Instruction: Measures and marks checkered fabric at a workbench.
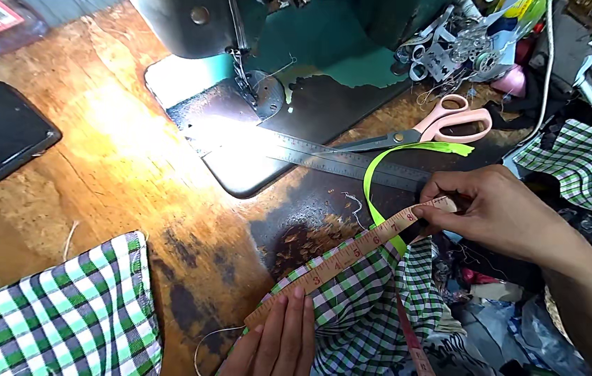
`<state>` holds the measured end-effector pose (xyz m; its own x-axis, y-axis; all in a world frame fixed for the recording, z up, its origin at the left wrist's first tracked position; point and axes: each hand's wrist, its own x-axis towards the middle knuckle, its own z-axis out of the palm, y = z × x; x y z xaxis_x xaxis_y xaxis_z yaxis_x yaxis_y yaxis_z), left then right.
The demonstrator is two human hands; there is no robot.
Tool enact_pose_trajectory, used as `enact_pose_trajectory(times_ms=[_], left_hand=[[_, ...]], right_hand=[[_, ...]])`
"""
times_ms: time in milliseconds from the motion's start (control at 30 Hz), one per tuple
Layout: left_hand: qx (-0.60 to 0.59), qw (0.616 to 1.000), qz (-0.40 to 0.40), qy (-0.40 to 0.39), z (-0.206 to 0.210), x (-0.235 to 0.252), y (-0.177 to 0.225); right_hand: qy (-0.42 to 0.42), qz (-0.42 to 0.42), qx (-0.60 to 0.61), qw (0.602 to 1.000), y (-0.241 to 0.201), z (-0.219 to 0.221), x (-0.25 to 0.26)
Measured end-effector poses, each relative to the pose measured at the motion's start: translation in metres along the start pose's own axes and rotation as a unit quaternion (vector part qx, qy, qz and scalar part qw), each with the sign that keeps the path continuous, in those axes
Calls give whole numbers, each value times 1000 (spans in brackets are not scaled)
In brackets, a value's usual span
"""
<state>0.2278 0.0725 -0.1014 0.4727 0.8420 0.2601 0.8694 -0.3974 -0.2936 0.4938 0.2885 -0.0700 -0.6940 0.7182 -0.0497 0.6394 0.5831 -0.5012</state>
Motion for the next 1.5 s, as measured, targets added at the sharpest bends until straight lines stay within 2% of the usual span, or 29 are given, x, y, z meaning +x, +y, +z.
enact_pose_trajectory(times_ms=[333,433,567,667,800,1000,1333,1500], left_hand=[[6,1000,1,-13,-2,-1,1],[7,1000,9,-20,-3,-1,1],[21,1000,14,-13,-1,-3,2],[14,1000,17,-11,-1,-4,0],[4,1000,4,-22,-4,-4,2],[-185,966,-130,-125,-18,-13,31],[-137,977,-128,-102,-15,-10,39],[-99,985,-119,-77,-9,-9,42]], right_hand=[[4,-2,-18,1000,-3,1,1],[36,-17,-84,996,-7,2,-1],[85,-113,-141,980,-22,9,-8],[81,-211,-130,965,-16,23,-10],[93,-251,-129,955,-5,29,-13],[98,-263,-122,952,1,32,-14],[72,-229,-141,961,0,28,-16],[49,-178,-183,966,-18,21,-16]])
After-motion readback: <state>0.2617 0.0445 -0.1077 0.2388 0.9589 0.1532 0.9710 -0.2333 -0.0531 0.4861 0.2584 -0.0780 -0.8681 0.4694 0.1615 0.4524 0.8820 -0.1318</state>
